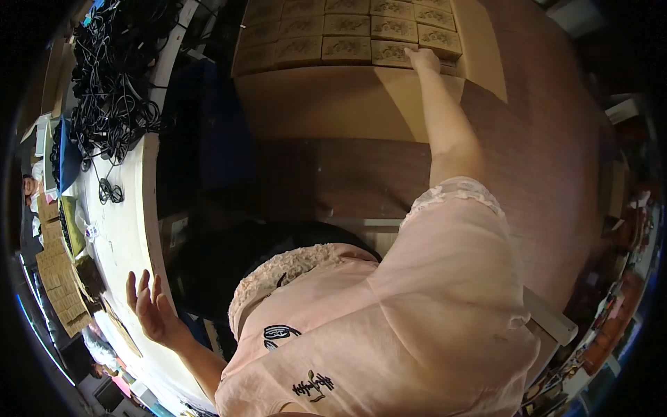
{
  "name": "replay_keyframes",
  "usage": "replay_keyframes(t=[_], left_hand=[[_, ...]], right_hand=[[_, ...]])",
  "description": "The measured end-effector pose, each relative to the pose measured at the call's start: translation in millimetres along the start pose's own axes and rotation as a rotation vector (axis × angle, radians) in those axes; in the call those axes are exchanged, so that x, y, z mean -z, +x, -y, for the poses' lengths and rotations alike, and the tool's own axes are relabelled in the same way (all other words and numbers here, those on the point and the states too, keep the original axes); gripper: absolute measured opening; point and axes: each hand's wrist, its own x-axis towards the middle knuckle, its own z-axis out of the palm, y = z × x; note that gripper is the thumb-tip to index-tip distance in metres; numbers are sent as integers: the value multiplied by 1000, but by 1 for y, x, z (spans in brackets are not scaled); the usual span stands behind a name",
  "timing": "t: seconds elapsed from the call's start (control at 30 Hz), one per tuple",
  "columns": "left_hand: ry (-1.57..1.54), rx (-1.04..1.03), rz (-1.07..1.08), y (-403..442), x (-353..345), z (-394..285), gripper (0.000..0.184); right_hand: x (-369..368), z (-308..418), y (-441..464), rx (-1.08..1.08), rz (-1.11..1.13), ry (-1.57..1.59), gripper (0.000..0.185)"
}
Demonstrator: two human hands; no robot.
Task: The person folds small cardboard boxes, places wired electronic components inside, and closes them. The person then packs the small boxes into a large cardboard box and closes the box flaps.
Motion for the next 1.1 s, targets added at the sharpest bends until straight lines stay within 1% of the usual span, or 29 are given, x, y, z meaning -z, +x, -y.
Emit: replay_keyframes(t=[0.03,0.07,0.1,0.13,0.17,0.2,0.23,0.27,0.3,0.33,0.37,0.4,0.43,0.47,0.53,0.6,0.67,0.7,0.73,0.8,0.87,0.93,1.0,1.03,1.07,1.1], left_hand=[[-22,20,7,-1,-1,-1,14],[-13,8,64,-2,-2,-1,15],[7,-4,106,-1,-1,0,16],[38,-11,135,-1,2,0,17],[74,-26,158,2,4,-1,15],[40,9,150,5,6,-6,9],[76,28,183,7,13,-9,10],[65,30,190,8,18,-10,13],[90,15,206,8,26,-9,17],[91,4,212,7,33,-9,21],[101,-10,195,4,40,-8,23],[89,8,233,2,49,-7,18],[114,4,219,1,53,-4,18],[126,-11,212,0,62,-1,18],[152,22,148,-6,82,5,18],[173,57,82,-15,101,10,19],[209,94,13,-24,123,18,20],[218,153,-9,-28,136,24,20],[304,138,-43,-32,148,38,22],[461,103,-101,-41,180,73,23],[410,292,-210,-51,217,108,23],[510,420,-313,-62,259,145,21],[711,574,-369,-74,300,178,26],[845,502,-404,-91,327,217,31],[957,404,-423,-101,353,251,36],[1018,443,-458,-104,365,259,45]], right_hand=[[2,-7,6,47,81,31,57],[3,-13,12,103,165,62,59],[0,-15,17,136,77,-5,65],[2,-14,13,174,56,-47,68],[-2,-2,-3,194,-175,-82,72],[13,23,-29,134,-80,0,67],[-4,1,19,172,-44,138,56],[6,41,-40,390,-265,431,47],[-2,50,-27,607,-352,473,38],[3,81,-49,784,-317,627,33],[14,125,-100,907,-234,731,29],[13,159,-128,998,-130,822,27],[14,195,-181,1008,40,950,24],[12,228,-223,1124,135,899,23],[11,275,-297,1347,291,773,21],[8,319,-371,1613,406,667,19],[-11,351,-428,1742,645,614,20],[-22,366,-460,1878,711,583,20],[-34,380,-492,2012,783,551,20],[-62,397,-551,2134,1037,450,18],[-94,405,-602,2179,1161,284,14],[-128,411,-646,2292,1174,175,14],[-160,418,-681,2466,965,274,15],[-178,419,-694,2528,842,322,16],[-199,420,-702,2522,786,396,20],[-221,418,-704,2436,905,451,23]])
